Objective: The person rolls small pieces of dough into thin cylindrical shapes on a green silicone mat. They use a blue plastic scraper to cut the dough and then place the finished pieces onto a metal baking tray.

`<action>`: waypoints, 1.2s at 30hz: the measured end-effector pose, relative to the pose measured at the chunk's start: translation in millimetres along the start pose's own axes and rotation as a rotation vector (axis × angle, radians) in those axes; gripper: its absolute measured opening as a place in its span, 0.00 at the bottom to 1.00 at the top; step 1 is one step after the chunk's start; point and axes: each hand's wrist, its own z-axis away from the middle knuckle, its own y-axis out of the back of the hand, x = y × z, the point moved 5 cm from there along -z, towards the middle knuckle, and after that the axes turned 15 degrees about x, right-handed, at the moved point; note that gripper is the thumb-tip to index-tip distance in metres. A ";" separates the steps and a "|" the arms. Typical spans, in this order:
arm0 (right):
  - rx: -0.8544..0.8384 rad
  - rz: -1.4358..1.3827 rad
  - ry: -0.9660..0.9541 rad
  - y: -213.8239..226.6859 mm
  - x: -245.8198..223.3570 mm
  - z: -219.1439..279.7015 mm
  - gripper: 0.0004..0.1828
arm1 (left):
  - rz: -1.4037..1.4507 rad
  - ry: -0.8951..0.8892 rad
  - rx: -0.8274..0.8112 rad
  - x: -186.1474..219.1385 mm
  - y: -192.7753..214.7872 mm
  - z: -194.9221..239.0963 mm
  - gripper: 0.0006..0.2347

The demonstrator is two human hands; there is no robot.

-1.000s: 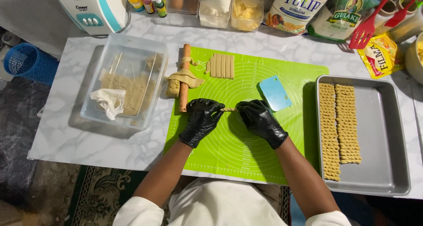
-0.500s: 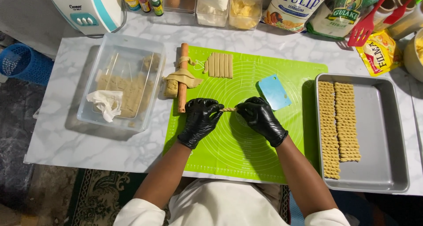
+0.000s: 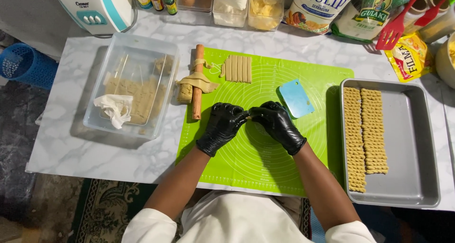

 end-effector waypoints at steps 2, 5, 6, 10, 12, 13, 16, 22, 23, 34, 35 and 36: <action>0.005 0.042 0.074 -3.3 9.6 4.5 0.04 | 0.030 0.029 -0.009 -1.4 1.0 -2.8 0.07; 0.025 0.140 0.188 0.7 4.9 5.7 0.01 | 0.044 0.023 -0.028 0.0 4.3 -9.7 0.10; 0.038 0.193 0.230 2.6 -0.1 4.5 0.02 | 0.025 -0.009 -0.037 1.4 6.3 -12.1 0.10; 0.041 0.213 0.264 -1.1 14.0 14.9 0.02 | -0.006 -0.031 -0.068 1.0 7.8 -11.8 0.08; 0.040 0.187 0.269 0.6 18.8 15.9 0.04 | 0.027 -0.023 -0.079 3.5 12.0 -16.6 0.09; 0.041 0.186 0.269 1.3 18.6 14.7 0.04 | 0.027 -0.024 -0.080 3.2 10.2 -15.5 0.09; 0.020 0.175 0.265 3.3 15.1 13.2 0.08 | -0.038 -0.034 -0.079 0.9 4.7 -9.5 0.08; 0.021 0.058 0.138 15.0 13.2 5.4 0.07 | 0.098 0.005 -0.110 -6.3 6.7 -7.7 0.04; 0.043 0.042 0.078 25.3 14.6 1.7 0.09 | 0.143 0.035 -0.124 -8.3 6.6 -6.0 0.04; 0.001 0.705 -0.450 83.8 46.4 -19.9 0.55 | 0.114 0.181 -0.360 -22.6 -20.8 29.7 0.30; -0.022 0.674 -0.500 82.3 35.7 -15.6 0.51 | 0.132 0.164 -0.329 -17.0 -18.8 24.4 0.28; -0.046 0.642 -0.548 80.1 24.9 -11.7 0.48 | 0.148 0.149 -0.297 -12.0 -16.3 19.3 0.25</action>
